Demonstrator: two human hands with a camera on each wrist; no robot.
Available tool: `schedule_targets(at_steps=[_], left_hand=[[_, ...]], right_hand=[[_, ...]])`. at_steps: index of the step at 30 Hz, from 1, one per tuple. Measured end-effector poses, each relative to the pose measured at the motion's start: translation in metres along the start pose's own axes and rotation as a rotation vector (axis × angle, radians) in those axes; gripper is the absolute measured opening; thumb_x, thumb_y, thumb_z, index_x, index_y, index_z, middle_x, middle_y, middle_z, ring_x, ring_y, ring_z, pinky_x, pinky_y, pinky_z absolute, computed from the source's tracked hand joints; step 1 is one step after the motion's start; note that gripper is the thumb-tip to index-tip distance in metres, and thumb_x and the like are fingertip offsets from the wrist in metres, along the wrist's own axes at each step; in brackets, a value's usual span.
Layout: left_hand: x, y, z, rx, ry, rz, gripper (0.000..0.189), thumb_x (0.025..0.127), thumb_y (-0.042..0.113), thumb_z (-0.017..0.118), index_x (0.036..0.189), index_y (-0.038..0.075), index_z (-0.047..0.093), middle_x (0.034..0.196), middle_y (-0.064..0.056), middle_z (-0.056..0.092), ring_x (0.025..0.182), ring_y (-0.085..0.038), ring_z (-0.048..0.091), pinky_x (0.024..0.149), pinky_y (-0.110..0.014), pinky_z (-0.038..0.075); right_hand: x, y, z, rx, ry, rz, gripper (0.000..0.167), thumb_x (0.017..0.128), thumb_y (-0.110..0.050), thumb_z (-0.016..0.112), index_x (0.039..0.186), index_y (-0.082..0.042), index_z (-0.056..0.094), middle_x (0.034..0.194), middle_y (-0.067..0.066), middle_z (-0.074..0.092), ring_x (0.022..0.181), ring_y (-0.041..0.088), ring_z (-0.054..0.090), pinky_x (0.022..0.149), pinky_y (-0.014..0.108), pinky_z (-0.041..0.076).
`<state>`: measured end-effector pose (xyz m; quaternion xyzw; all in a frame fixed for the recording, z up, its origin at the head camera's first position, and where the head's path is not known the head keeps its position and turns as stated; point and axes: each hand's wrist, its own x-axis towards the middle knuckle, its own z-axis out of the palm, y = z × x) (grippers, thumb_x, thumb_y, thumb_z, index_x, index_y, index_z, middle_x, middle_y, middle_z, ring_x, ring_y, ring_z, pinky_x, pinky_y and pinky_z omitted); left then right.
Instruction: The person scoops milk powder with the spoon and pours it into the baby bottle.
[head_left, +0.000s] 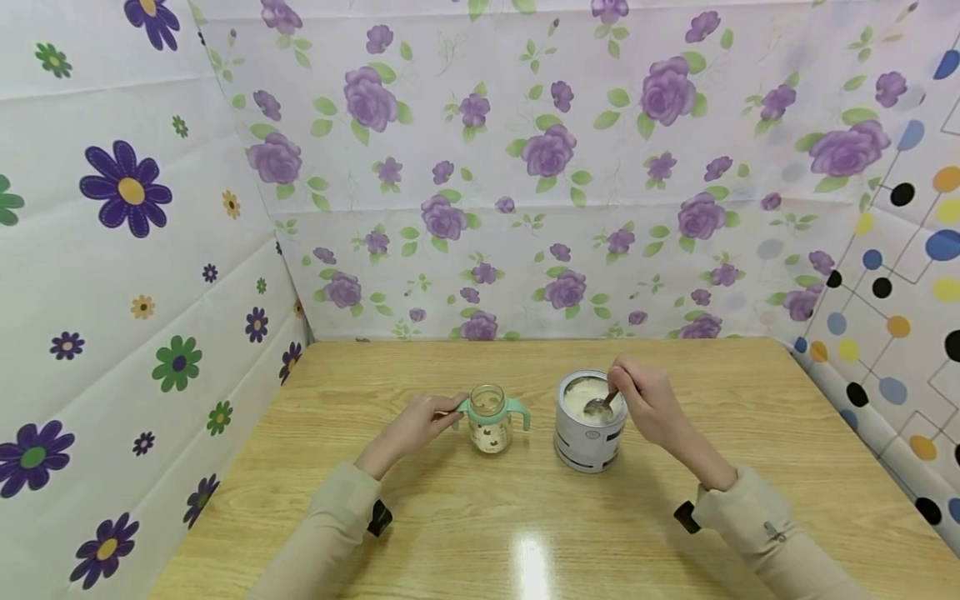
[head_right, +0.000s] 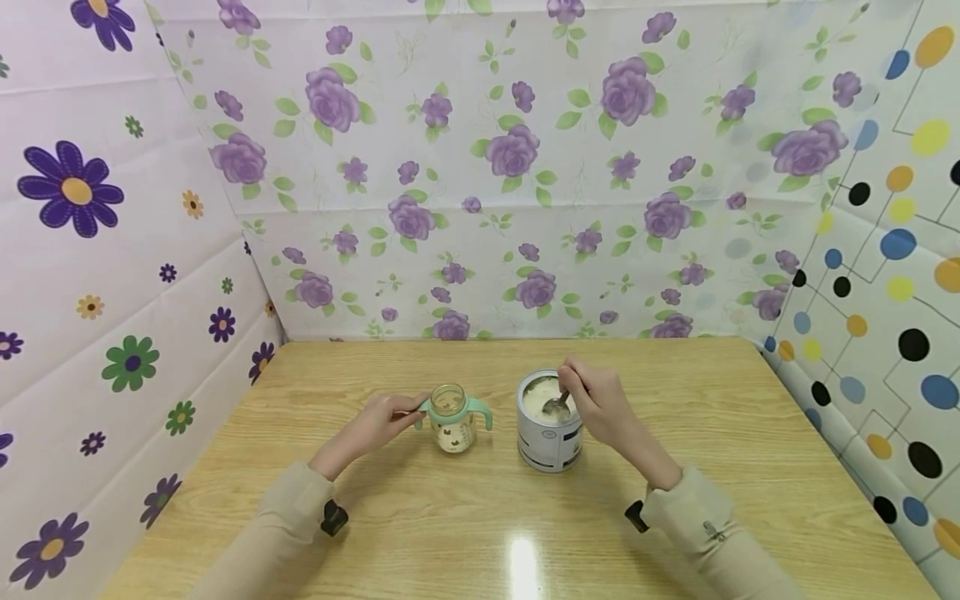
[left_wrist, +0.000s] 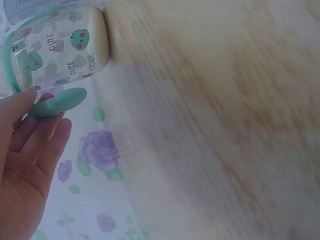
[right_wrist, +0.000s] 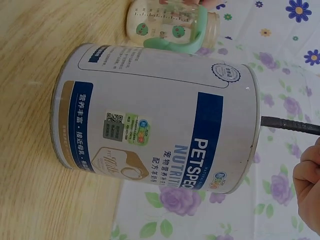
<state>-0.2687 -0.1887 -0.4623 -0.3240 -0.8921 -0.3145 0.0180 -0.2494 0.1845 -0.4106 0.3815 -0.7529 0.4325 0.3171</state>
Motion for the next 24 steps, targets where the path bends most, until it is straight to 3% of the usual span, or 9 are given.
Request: schedule_targets(at_steps=[4, 8, 15, 24], left_hand=[[0.0, -0.001, 0.0, 0.001, 0.002, 0.001, 0.04, 0.097, 0.012, 0.058, 0.137, 0.004, 0.054, 0.137, -0.017, 0.054, 0.116, -0.029, 0.063, 0.085, -0.029, 0.058], [0.0, -0.001, 0.001, 0.004, 0.004, -0.001, 0.04, 0.098, 0.012, 0.058, 0.136, 0.005, 0.054, 0.137, -0.017, 0.055, 0.116, -0.029, 0.062, 0.085, -0.029, 0.058], [-0.002, 0.001, 0.0, -0.023, 0.006, -0.022, 0.034, 0.098, 0.011, 0.057, 0.131, 0.005, 0.06, 0.139, -0.017, 0.052, 0.12, -0.031, 0.059, 0.088, -0.032, 0.057], [-0.002, 0.0, 0.001, -0.013, 0.008, -0.03, 0.037, 0.098, 0.012, 0.057, 0.134, 0.005, 0.057, 0.138, -0.017, 0.053, 0.117, -0.03, 0.061, 0.085, -0.03, 0.058]], right_hand=[[0.005, -0.014, 0.0, 0.028, 0.006, 0.029, 0.031, 0.097, 0.012, 0.042, 0.072, -0.004, 0.052, 0.061, 0.006, 0.047, 0.057, -0.003, 0.033, 0.051, 0.015, 0.036], [0.009, -0.027, -0.001, 0.068, 0.009, 0.077, 0.032, 0.098, 0.011, 0.039, 0.072, 0.0, 0.052, 0.059, 0.012, 0.042, 0.057, -0.002, 0.032, 0.049, 0.018, 0.032], [0.01, -0.029, -0.002, 0.116, 0.015, 0.112, 0.032, 0.1, 0.01, 0.037, 0.073, 0.002, 0.052, 0.056, 0.015, 0.04, 0.051, 0.004, 0.032, 0.045, 0.021, 0.029], [0.011, -0.03, -0.001, 0.152, 0.034, 0.176, 0.032, 0.1, 0.01, 0.034, 0.076, 0.005, 0.054, 0.054, 0.012, 0.04, 0.047, 0.005, 0.032, 0.042, 0.022, 0.03]])
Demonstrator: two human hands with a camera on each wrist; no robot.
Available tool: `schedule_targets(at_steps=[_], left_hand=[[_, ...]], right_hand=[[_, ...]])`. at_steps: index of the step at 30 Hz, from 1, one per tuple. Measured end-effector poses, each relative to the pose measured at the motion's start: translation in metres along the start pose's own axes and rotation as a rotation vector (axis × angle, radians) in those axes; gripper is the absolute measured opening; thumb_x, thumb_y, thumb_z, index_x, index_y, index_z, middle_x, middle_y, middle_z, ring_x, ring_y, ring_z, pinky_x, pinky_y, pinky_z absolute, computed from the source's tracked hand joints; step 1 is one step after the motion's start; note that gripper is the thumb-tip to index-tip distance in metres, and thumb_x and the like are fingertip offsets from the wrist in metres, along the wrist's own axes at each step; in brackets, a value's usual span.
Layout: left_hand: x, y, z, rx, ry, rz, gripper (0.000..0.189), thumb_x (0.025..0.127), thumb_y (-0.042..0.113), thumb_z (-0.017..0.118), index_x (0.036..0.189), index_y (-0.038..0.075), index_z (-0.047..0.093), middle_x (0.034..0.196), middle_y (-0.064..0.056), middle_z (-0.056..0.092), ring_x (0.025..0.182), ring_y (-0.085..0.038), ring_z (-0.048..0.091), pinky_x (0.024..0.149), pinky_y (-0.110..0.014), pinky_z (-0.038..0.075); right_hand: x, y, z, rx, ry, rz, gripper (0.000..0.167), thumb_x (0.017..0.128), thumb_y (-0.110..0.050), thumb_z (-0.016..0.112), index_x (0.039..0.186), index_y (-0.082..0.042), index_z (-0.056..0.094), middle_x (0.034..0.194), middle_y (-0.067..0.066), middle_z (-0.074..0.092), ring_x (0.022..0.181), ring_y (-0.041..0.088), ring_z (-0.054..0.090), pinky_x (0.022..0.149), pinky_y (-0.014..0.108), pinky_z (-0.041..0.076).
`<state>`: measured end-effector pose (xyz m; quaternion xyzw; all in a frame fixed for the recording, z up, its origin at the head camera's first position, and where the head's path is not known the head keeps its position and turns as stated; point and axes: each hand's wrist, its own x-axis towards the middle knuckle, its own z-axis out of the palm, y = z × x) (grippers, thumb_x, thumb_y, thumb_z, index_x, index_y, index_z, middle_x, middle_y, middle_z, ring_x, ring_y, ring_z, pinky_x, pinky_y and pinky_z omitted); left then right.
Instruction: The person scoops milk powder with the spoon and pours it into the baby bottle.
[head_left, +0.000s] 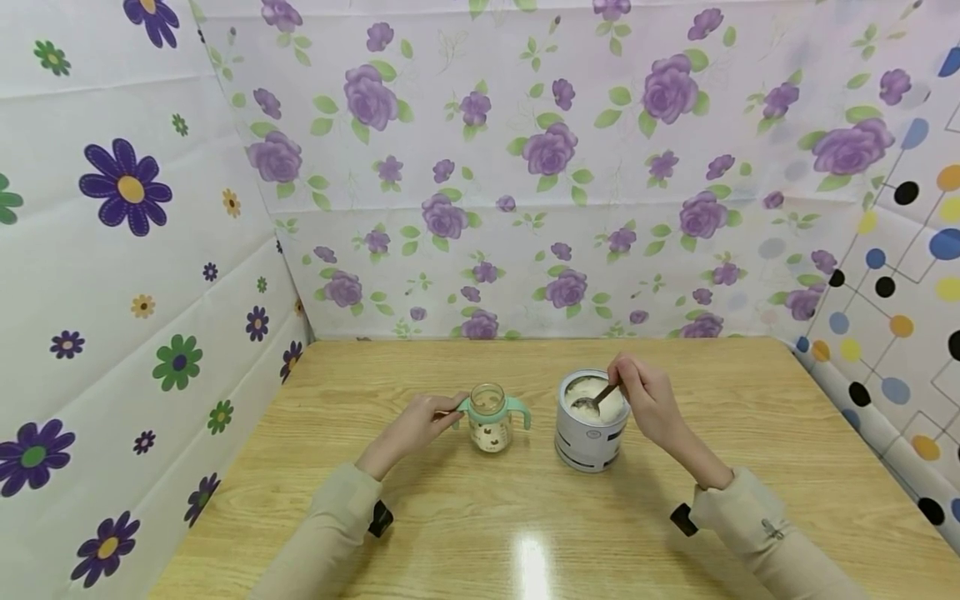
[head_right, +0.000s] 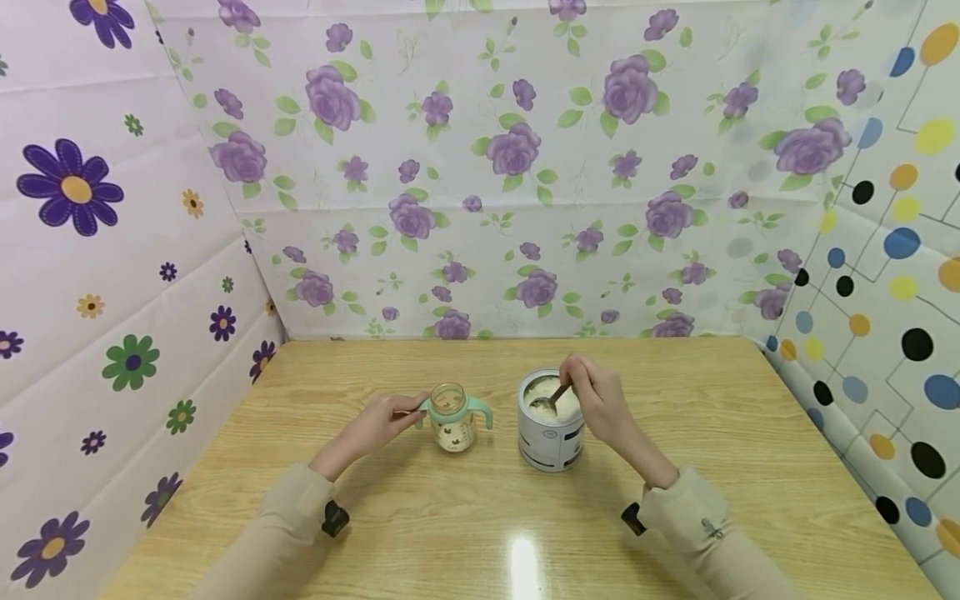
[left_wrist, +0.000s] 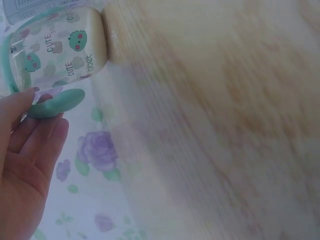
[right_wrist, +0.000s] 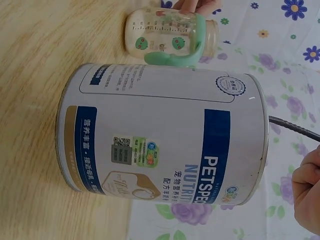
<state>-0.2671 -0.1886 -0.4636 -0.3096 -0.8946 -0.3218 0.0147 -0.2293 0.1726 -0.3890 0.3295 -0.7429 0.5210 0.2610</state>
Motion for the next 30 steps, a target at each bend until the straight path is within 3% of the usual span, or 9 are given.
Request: schedule_targets(at_steps=[9, 17, 22, 30], left_hand=[[0.0, 0.001, 0.0, 0.003, 0.004, 0.002, 0.036, 0.097, 0.011, 0.058, 0.132, 0.002, 0.058, 0.136, -0.018, 0.054, 0.115, -0.03, 0.063, 0.083, -0.027, 0.058], [0.0, 0.0, -0.001, 0.0, 0.01, 0.009, 0.031, 0.097, 0.011, 0.059, 0.127, 0.004, 0.063, 0.135, -0.017, 0.056, 0.108, -0.028, 0.066, 0.08, -0.023, 0.058], [0.0, 0.001, -0.001, -0.018, 0.005, 0.007, 0.037, 0.098, 0.013, 0.058, 0.134, 0.004, 0.057, 0.134, -0.017, 0.057, 0.101, -0.025, 0.07, 0.08, -0.021, 0.057], [0.0, 0.001, -0.001, -0.027, -0.001, 0.026, 0.04, 0.098, 0.012, 0.057, 0.137, 0.004, 0.054, 0.135, -0.016, 0.057, 0.102, -0.025, 0.069, 0.082, -0.026, 0.058]], right_hand=[[-0.001, 0.006, -0.001, 0.024, 0.047, 0.095, 0.034, 0.103, 0.004, 0.033, 0.076, 0.006, 0.054, 0.054, 0.013, 0.039, 0.047, 0.008, 0.035, 0.041, 0.025, 0.031], [-0.003, 0.039, -0.007, 0.143, 0.116, 0.407, 0.042, 0.108, -0.019, 0.032, 0.081, 0.005, 0.055, 0.051, -0.001, 0.042, 0.041, 0.004, 0.034, 0.035, 0.025, 0.028], [-0.001, 0.044, -0.016, 0.287, 0.178, 0.57, 0.043, 0.107, -0.029, 0.033, 0.078, -0.005, 0.054, 0.05, -0.007, 0.042, 0.04, 0.003, 0.035, 0.034, 0.024, 0.023], [-0.001, 0.047, -0.024, 0.473, 0.198, 0.631, 0.042, 0.107, -0.033, 0.033, 0.077, -0.011, 0.052, 0.049, -0.008, 0.041, 0.038, 0.001, 0.036, 0.043, 0.036, 0.012]])
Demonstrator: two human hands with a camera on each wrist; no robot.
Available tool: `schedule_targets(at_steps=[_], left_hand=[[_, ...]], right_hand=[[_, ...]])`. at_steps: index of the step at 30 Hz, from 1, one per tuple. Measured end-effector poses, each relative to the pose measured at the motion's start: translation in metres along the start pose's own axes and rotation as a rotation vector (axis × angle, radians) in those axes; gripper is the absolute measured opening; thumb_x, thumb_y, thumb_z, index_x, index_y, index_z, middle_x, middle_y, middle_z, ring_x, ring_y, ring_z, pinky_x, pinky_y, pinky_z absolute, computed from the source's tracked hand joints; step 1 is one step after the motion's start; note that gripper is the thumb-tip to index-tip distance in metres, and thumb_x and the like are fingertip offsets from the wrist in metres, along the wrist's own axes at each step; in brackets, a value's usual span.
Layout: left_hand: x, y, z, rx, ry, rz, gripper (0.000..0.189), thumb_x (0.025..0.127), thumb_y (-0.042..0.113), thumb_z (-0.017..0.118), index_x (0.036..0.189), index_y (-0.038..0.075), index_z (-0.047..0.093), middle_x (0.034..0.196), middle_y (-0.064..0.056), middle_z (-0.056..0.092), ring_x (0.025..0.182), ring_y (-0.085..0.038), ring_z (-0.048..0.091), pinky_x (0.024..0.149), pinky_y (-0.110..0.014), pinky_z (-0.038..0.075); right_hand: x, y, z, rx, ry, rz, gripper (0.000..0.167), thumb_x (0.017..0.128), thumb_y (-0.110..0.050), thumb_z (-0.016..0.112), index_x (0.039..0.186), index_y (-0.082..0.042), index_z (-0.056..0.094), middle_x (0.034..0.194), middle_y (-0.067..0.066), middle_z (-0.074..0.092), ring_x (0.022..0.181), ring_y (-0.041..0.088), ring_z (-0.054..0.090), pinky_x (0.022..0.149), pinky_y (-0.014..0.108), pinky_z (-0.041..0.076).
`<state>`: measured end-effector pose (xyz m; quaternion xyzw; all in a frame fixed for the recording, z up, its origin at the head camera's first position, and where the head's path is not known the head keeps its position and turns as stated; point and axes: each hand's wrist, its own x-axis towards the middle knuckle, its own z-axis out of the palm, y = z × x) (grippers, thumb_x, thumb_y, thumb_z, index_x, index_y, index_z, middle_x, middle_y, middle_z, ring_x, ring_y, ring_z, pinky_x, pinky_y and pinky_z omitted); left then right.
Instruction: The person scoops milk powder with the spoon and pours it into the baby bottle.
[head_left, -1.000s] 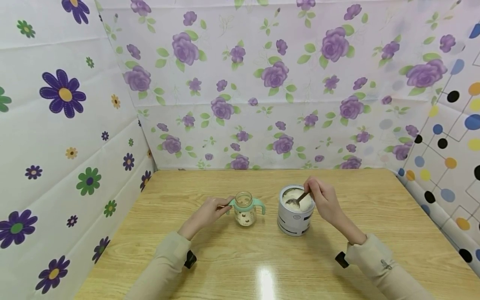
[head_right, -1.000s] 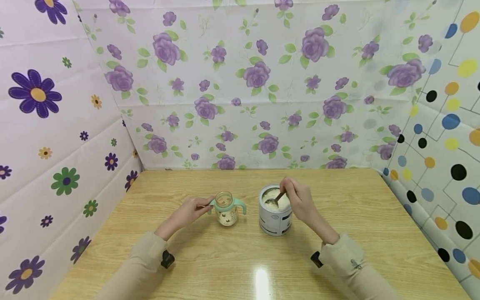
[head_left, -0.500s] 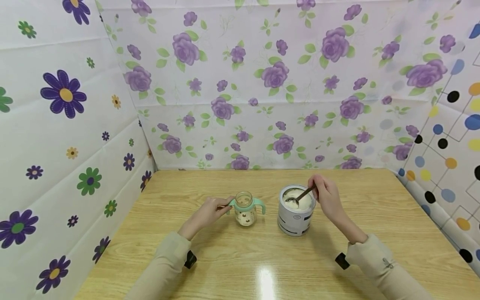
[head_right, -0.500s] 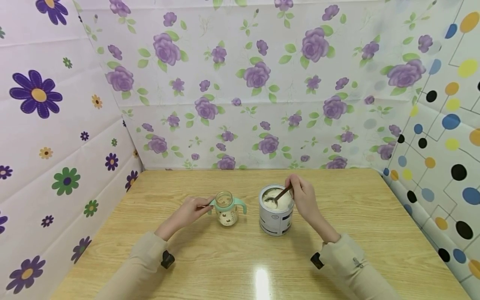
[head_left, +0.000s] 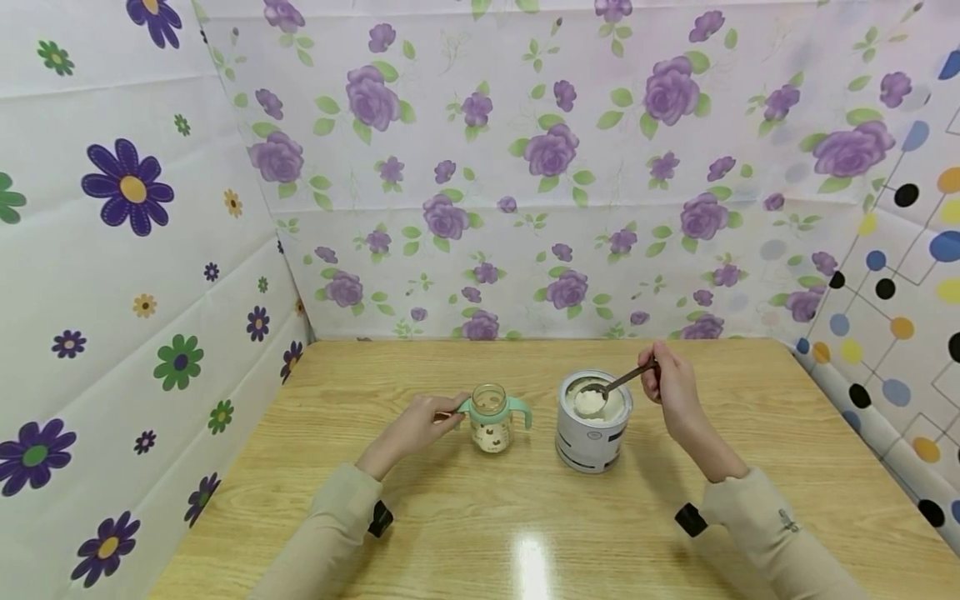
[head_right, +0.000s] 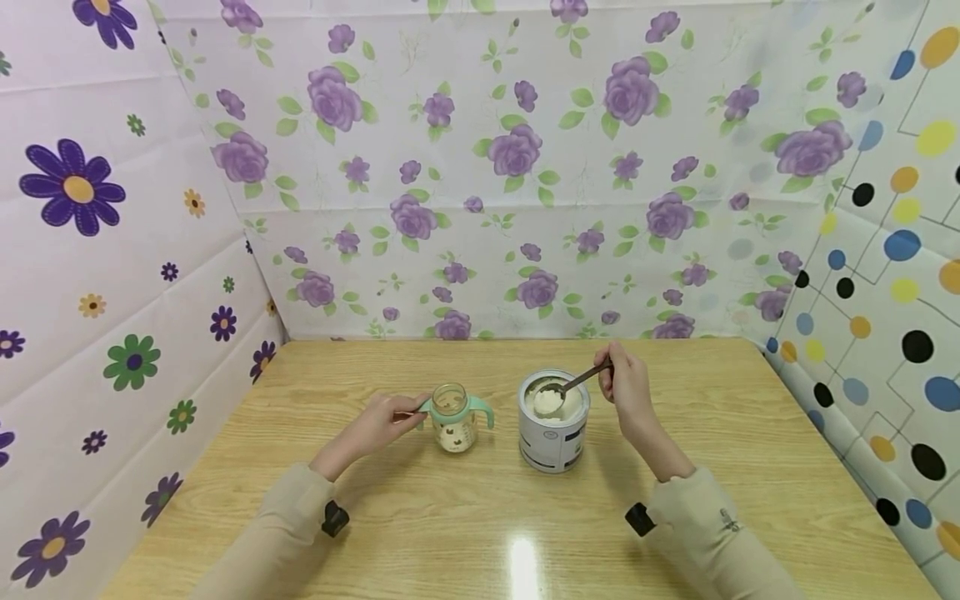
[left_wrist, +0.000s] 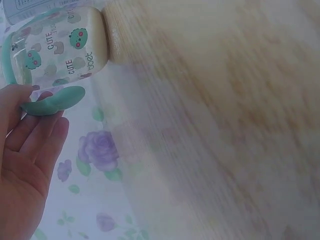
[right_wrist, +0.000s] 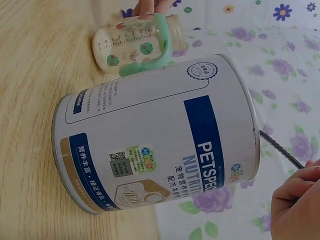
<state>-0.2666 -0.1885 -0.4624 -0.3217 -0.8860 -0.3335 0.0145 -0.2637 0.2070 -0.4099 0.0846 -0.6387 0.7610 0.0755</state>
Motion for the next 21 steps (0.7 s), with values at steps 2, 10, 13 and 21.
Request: schedule_targets(at_steps=[2, 10, 13, 21], left_hand=[[0.0, 0.0, 0.0, 0.006, 0.002, 0.001, 0.039, 0.098, 0.012, 0.057, 0.136, 0.005, 0.055, 0.135, -0.016, 0.057, 0.102, -0.025, 0.069, 0.082, -0.027, 0.058], [0.0007, 0.0041, -0.002, -0.001, -0.012, -0.017, 0.04, 0.1, 0.018, 0.056, 0.137, 0.004, 0.053, 0.138, -0.015, 0.055, 0.109, -0.024, 0.067, 0.085, -0.029, 0.058], [0.0008, 0.0063, -0.0026, -0.021, -0.031, -0.055, 0.042, 0.1, 0.023, 0.055, 0.138, 0.006, 0.052, 0.141, -0.013, 0.053, 0.115, -0.024, 0.064, 0.088, -0.031, 0.057], [-0.0006, 0.0054, -0.0035, 0.009, -0.021, -0.031, 0.037, 0.101, 0.027, 0.051, 0.131, 0.007, 0.061, 0.139, -0.016, 0.053, 0.121, -0.029, 0.059, 0.09, -0.037, 0.056]], right_hand=[[0.0004, 0.0006, -0.0007, 0.024, -0.007, 0.006, 0.042, 0.107, -0.032, 0.033, 0.077, -0.011, 0.053, 0.049, -0.008, 0.041, 0.038, 0.001, 0.036, 0.044, 0.035, 0.011], [0.0017, 0.0009, -0.0041, 0.122, -0.014, 0.08, 0.043, 0.105, -0.039, 0.035, 0.077, -0.013, 0.053, 0.048, -0.008, 0.041, 0.038, 0.002, 0.036, 0.046, 0.033, 0.01], [0.0019, 0.0008, -0.0043, 0.139, -0.014, 0.083, 0.043, 0.106, -0.038, 0.034, 0.076, -0.013, 0.053, 0.048, -0.008, 0.042, 0.038, 0.001, 0.036, 0.048, 0.033, 0.009], [0.0016, 0.0008, -0.0055, 0.194, -0.027, 0.107, 0.044, 0.107, -0.035, 0.03, 0.077, -0.012, 0.052, 0.049, -0.008, 0.042, 0.039, 0.002, 0.036, 0.05, 0.031, 0.009]])
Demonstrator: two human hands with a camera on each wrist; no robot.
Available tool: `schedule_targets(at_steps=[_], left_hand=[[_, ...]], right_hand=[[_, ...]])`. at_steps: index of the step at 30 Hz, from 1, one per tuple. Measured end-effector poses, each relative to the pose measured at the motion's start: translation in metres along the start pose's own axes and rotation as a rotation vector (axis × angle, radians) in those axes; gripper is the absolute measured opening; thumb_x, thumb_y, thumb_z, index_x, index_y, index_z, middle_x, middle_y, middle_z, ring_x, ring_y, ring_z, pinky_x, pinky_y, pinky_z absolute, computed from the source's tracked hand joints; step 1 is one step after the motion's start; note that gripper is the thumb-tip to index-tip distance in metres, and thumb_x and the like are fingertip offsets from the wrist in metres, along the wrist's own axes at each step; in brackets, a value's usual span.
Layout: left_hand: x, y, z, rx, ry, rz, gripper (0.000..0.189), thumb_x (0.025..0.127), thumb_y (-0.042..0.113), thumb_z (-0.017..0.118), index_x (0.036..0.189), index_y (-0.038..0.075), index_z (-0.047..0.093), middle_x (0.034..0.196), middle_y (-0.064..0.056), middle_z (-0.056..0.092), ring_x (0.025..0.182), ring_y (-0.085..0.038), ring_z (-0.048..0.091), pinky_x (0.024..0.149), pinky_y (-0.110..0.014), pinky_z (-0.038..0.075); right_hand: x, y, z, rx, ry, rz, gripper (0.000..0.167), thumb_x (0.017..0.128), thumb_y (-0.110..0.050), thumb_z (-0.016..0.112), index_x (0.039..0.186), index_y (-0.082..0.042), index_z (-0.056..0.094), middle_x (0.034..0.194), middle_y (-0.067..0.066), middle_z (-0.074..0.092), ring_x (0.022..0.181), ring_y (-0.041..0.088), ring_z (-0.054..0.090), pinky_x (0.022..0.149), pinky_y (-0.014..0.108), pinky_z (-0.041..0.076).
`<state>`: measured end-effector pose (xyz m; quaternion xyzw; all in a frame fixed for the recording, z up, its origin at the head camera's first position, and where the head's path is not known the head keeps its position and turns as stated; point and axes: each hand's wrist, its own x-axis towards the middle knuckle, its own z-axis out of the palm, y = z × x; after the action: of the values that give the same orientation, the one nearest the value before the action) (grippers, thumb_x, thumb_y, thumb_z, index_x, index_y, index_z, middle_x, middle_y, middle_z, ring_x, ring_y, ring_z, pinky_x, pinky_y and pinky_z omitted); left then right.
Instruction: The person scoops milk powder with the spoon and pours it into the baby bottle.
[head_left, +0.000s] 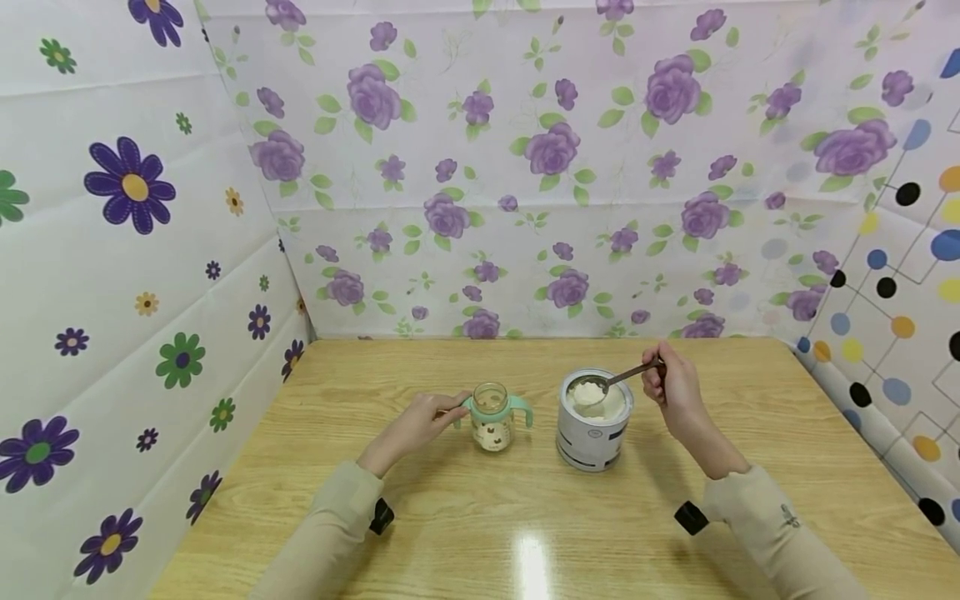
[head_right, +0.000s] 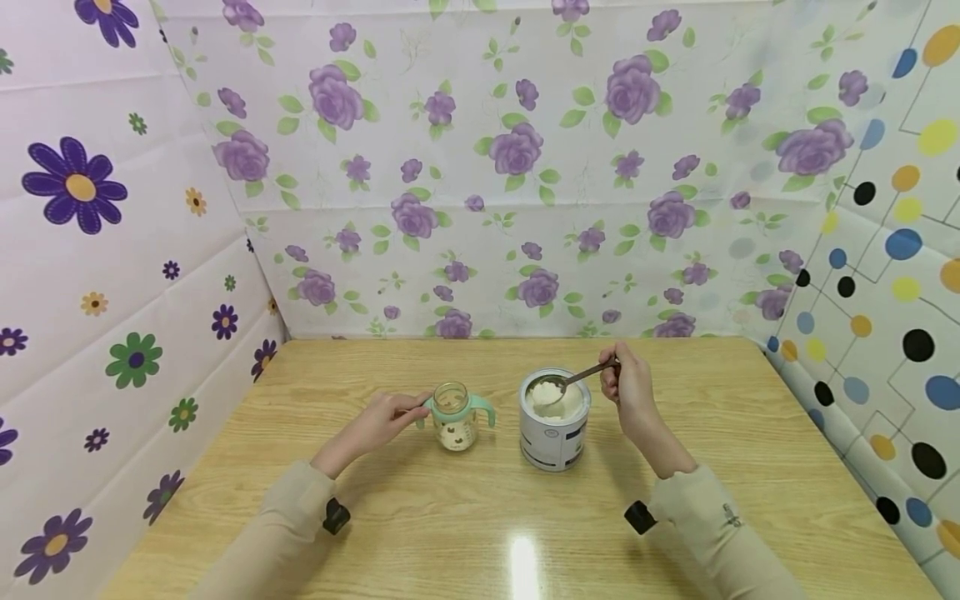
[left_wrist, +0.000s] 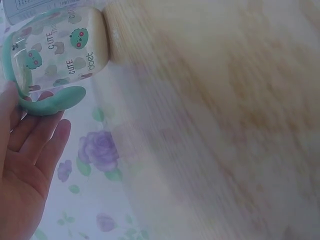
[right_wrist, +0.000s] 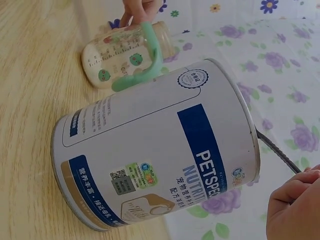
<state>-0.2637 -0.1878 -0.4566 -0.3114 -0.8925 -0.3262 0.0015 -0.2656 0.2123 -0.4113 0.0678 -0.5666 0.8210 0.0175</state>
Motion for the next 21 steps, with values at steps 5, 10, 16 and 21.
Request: schedule_targets(at_steps=[5, 10, 16, 21], left_hand=[[-0.0002, -0.0009, -0.0007, 0.012, 0.008, 0.01, 0.033, 0.101, 0.025, 0.051, 0.124, 0.007, 0.066, 0.138, -0.016, 0.054, 0.116, -0.03, 0.062, 0.088, -0.038, 0.057], [-0.0004, -0.0012, -0.0008, 0.029, 0.02, 0.024, 0.026, 0.1, 0.021, 0.054, 0.11, 0.006, 0.073, 0.135, -0.018, 0.056, 0.116, -0.031, 0.062, 0.089, -0.038, 0.056], [-0.0001, -0.0022, 0.0001, 0.05, 0.027, 0.047, 0.025, 0.099, 0.021, 0.055, 0.102, 0.006, 0.074, 0.129, -0.018, 0.061, 0.106, -0.029, 0.068, 0.079, -0.031, 0.058], [-0.0004, -0.0023, -0.0002, 0.053, 0.033, 0.054, 0.025, 0.099, 0.022, 0.054, 0.105, 0.006, 0.074, 0.13, -0.018, 0.06, 0.094, -0.029, 0.07, 0.071, -0.027, 0.056]], right_hand=[[0.0011, -0.0002, -0.0015, -0.019, 0.022, 0.015, 0.043, 0.107, -0.035, 0.029, 0.078, -0.013, 0.052, 0.05, -0.008, 0.041, 0.039, 0.002, 0.036, 0.047, 0.028, 0.012], [0.0022, 0.0003, -0.0023, -0.01, 0.035, 0.027, 0.043, 0.108, -0.033, 0.028, 0.078, -0.013, 0.052, 0.05, -0.008, 0.041, 0.04, 0.002, 0.036, 0.042, 0.022, 0.017], [0.0011, -0.001, -0.0016, 0.044, 0.028, 0.053, 0.045, 0.108, -0.03, 0.025, 0.077, -0.012, 0.052, 0.049, -0.007, 0.041, 0.04, 0.003, 0.036, 0.045, 0.024, 0.013], [0.0008, -0.0028, -0.0008, 0.069, 0.018, 0.062, 0.045, 0.108, -0.031, 0.025, 0.078, -0.012, 0.052, 0.049, -0.007, 0.041, 0.041, 0.003, 0.035, 0.05, 0.028, 0.01]])
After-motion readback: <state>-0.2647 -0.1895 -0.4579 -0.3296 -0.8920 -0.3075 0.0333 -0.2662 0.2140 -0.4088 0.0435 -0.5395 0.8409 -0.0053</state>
